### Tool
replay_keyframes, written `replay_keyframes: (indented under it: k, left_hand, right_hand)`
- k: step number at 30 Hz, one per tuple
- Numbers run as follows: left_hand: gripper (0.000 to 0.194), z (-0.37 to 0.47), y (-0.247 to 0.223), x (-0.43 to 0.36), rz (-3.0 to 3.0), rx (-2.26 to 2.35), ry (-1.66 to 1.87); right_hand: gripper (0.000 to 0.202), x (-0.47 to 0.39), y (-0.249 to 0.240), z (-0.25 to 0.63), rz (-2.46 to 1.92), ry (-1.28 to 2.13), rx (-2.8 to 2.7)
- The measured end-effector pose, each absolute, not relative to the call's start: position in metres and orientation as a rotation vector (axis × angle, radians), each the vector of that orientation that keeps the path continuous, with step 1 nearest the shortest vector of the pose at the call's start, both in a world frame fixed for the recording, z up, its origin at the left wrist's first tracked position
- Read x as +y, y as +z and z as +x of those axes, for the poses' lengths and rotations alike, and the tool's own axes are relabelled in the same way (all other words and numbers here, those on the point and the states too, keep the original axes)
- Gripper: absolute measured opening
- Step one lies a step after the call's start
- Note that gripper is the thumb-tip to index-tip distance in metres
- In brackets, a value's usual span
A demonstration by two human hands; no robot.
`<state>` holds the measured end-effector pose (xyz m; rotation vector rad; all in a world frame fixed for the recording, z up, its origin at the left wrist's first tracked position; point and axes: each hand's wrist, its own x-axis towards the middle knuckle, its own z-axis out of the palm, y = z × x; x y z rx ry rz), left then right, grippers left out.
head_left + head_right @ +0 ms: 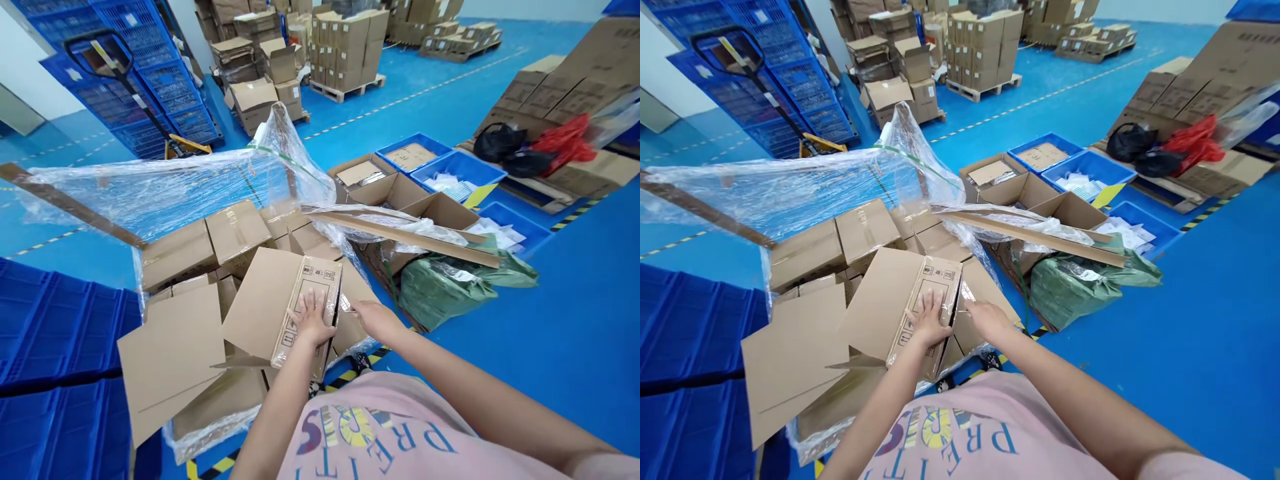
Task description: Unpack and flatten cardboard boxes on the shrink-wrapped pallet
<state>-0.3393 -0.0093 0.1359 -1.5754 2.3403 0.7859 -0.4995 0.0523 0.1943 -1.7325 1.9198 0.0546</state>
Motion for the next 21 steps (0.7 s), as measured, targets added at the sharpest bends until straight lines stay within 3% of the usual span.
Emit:
replay_keyframes:
  k: [5,11,15,21]
  left_hand:
    - [0.093,-0.339,0.142,-0.001,-1.655,2.401,0.736]
    - [0.033,-0.349,0.142,0.038,-1.79,2.585,0.447]
    - [0.033,-0.359,0.142,0.052,-1.852,2.489,0.339]
    - [0.037,-0.361,0.148,0.058,-1.806,2.312,0.486]
  right_hand:
    - [0.023,0.037,0.197,-0.511,-1.786,0.026,1.838]
    - [0.021,0.036,0.193,-0.533,-1.782,-0.018,1.781]
    - [0.021,0.041,0.187,-0.551,-1.774,-0.066,1.772]
    - [0.021,0.05,0.18,-0.578,-1.755,-0.108,1.778]
